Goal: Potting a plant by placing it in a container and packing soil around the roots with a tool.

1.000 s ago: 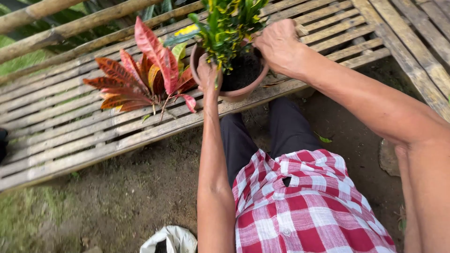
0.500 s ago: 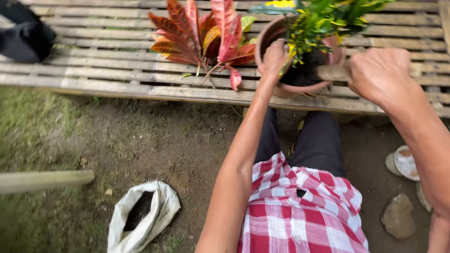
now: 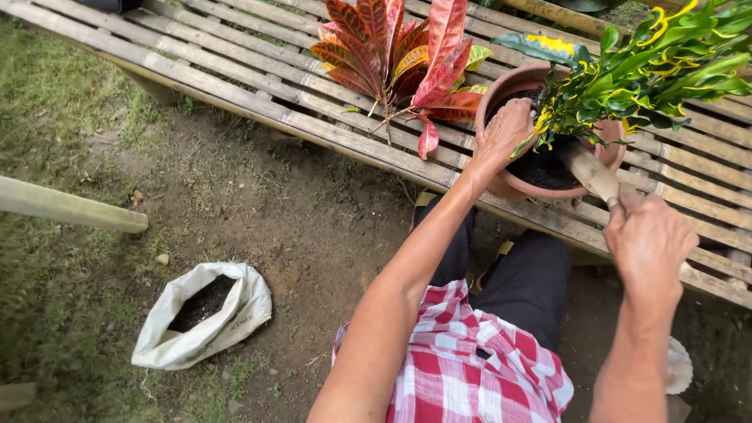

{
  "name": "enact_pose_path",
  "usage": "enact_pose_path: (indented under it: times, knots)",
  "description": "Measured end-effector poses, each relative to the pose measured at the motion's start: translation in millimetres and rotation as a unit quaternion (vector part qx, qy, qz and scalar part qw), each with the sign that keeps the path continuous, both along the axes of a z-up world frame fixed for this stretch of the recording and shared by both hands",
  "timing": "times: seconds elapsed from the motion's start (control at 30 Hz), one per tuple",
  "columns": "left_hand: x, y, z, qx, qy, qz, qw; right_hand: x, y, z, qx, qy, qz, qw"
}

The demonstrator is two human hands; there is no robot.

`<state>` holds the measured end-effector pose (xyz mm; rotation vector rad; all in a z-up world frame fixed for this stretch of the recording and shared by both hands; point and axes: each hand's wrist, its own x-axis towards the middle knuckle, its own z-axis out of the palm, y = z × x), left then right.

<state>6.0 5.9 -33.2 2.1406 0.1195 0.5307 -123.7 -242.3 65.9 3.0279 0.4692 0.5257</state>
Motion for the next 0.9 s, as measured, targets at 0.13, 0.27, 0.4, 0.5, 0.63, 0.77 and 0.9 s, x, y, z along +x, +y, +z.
enact_pose_path:
  times: [0.13,0.27,0.4,0.5,0.63,0.77,0.9]
  knots:
    - [-1,2,-2,0.024,0.004,-0.005,1.0,-1,11,4,0.014,-0.026,0.006,1.0]
    - [17,0,-18,0.027,-0.03,0.002,0.999,8,6,15,-0.03,-0.01,0.043,0.999]
    - [43,5,-40,0.036,0.029,-0.026,0.999,10,4,54,-0.054,0.024,0.106,0.993]
    - [68,17,-60,0.025,-0.051,-0.059,0.997,19,-1,82,-0.083,0.075,0.098,0.989]
    - [40,32,-7,-0.005,-0.093,-0.078,0.993,51,-13,92,-0.153,0.149,0.061,0.975]
    - [15,38,19,-0.122,-0.146,-0.096,0.977,87,-13,89,-0.201,0.236,0.075,0.948]
    - [-5,42,34,-0.357,-0.156,-0.136,0.911,95,-15,89,-0.232,0.252,0.09,0.935]
